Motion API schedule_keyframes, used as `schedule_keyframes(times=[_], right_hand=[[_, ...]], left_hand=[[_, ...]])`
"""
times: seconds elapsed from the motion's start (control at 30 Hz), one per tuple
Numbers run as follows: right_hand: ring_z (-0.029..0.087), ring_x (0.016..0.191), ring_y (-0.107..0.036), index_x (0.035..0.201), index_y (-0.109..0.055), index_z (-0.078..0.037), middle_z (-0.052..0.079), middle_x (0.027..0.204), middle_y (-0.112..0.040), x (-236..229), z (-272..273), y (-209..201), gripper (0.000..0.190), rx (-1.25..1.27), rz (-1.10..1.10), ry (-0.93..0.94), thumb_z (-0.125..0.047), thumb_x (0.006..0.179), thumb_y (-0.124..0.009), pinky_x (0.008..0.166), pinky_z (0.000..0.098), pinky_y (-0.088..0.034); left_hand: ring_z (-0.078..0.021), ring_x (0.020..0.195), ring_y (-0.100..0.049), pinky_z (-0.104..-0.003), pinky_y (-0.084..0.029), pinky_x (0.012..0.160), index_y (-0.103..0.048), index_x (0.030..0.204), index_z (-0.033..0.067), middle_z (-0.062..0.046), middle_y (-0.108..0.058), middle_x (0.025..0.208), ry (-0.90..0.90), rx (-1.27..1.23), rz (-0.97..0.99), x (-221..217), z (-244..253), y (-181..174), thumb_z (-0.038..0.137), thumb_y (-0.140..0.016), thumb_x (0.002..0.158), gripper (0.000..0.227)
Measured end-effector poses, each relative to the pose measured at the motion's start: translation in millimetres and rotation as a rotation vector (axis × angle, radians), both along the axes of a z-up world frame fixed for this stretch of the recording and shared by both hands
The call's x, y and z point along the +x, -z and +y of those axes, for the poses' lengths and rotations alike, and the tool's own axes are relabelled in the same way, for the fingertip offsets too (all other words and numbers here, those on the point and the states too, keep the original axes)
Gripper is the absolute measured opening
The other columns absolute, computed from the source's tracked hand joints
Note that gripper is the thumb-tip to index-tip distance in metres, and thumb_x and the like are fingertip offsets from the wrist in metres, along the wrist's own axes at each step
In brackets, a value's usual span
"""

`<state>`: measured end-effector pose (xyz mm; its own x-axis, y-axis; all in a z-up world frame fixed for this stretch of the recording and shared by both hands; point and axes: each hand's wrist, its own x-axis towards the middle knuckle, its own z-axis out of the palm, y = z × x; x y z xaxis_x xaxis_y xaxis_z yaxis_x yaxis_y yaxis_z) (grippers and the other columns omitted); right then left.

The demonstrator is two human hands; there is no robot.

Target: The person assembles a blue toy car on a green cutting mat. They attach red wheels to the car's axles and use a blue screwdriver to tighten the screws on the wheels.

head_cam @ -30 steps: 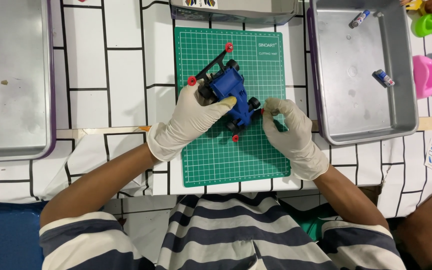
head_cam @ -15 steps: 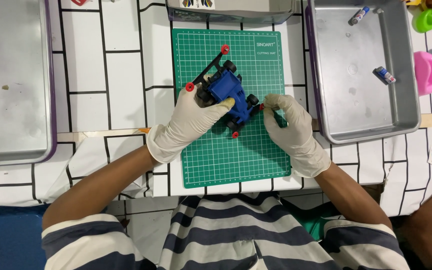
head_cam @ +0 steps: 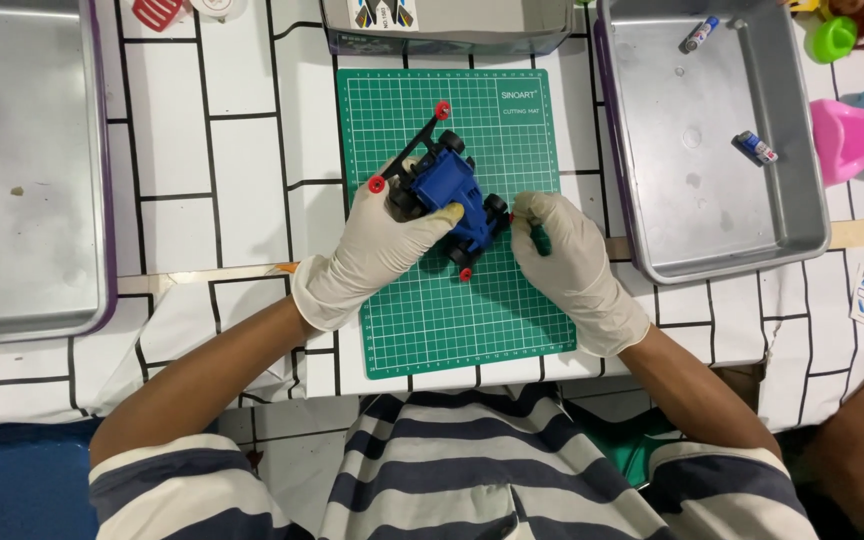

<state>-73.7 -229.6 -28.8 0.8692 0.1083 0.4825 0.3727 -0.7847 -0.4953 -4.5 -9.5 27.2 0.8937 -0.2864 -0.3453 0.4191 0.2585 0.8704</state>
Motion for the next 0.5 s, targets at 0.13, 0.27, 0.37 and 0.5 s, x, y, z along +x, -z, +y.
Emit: schedule_keyframes(times=[0.13, 0.27, 0.37, 0.5], right_hand=[[0.037, 0.083, -0.072, 0.109, -0.068, 0.001, 0.017, 0.09, -0.07, -6, 11, -7, 0.028, 0.008, 0.018, 0.017, 0.011, 0.083, -0.072, 0.072, 0.0409, -0.059], [0.039, 0.084, -0.072, 0.112, -0.068, 0.001, 0.019, 0.09, -0.07, -7, 15, -11, 0.029, 0.041, 0.076, 0.098, 0.008, 0.083, -0.07, 0.071, 0.0439, -0.059], [0.037, 0.083, -0.073, 0.113, -0.068, 0.0, 0.017, 0.09, -0.071, -11, 20, -22, 0.031, 0.091, 0.109, 0.114, 0.008, 0.083, -0.07, 0.073, 0.043, -0.059], [0.027, 0.081, -0.072, 0.112, -0.068, -0.002, 0.012, 0.089, -0.071, -23, 21, -54, 0.032, 0.19, 0.103, 0.156, 0.01, 0.082, -0.074, 0.075, 0.0385, -0.059]], left_hand=[[-0.0247, 0.099, -0.072, -0.034, -0.064, 0.081, -0.062, 0.119, 0.0072, -0.017, -0.068, 0.109, -0.034, -0.111, 0.096, -5, 3, -18, 0.001, -0.089, 0.068, 0.058], [-0.0255, 0.1, -0.072, -0.034, -0.065, 0.081, -0.062, 0.118, 0.0034, -0.019, -0.069, 0.11, -0.027, -0.099, 0.038, -4, 0, -12, 0.001, -0.09, 0.068, 0.057], [-0.0261, 0.1, -0.073, -0.035, -0.065, 0.081, -0.062, 0.118, 0.0002, -0.022, -0.07, 0.111, -0.037, -0.087, -0.011, -4, 2, -2, 0.002, -0.091, 0.069, 0.057], [-0.0271, 0.102, -0.073, -0.036, -0.066, 0.082, -0.062, 0.118, -0.0046, -0.026, -0.071, 0.113, -0.036, -0.072, -0.081, -2, -1, 16, 0.003, -0.091, 0.069, 0.057]])
